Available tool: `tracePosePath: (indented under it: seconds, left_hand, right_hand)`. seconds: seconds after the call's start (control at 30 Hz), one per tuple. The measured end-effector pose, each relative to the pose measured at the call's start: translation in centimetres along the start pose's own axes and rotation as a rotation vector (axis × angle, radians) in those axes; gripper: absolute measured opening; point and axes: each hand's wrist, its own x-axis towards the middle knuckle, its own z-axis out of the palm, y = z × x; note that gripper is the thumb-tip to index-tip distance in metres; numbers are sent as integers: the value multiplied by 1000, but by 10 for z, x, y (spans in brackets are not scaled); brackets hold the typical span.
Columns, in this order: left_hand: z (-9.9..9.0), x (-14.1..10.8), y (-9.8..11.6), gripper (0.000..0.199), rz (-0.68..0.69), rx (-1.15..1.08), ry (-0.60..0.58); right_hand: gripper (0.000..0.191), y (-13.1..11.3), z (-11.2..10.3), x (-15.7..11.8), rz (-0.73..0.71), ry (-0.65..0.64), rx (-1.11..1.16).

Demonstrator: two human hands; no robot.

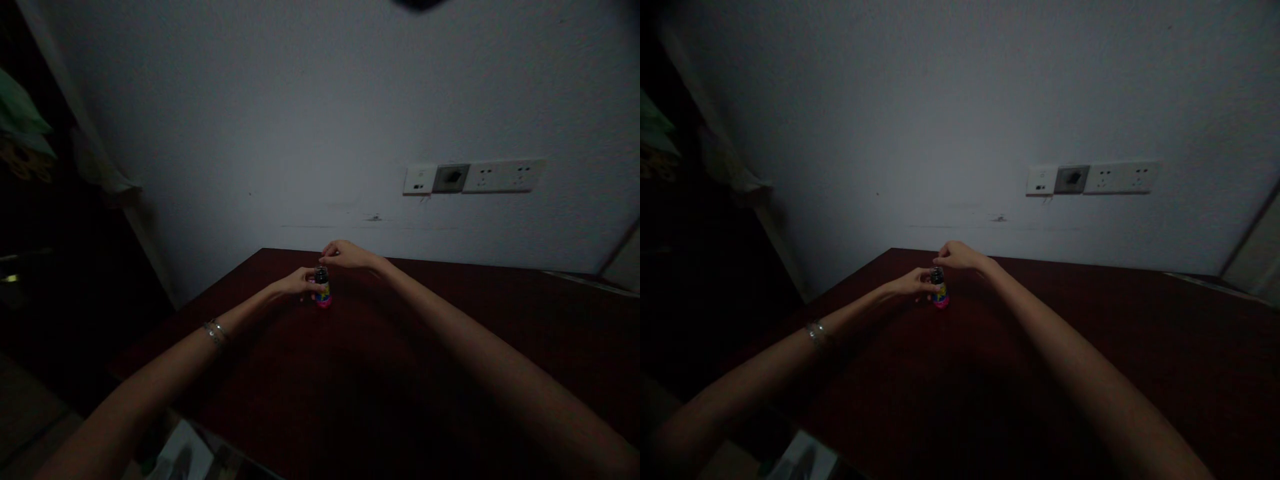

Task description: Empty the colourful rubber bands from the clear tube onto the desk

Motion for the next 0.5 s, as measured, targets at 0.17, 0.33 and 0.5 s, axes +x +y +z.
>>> tracePosePath:
  seconds: [0.17, 0.33, 0.5]
  left_hand:
    - [0, 1, 0, 40, -22, 27, -12]
    - [0, 2, -1, 45, -28, 27, -14]
    - [-1, 2, 0, 44, -24, 10, -20]
  right_hand:
    - [13, -8, 0, 15, -21, -277, -214]
    - [6, -11, 6, 28, 8, -326, -377]
    - [3, -13, 9, 39, 32, -444, -364]
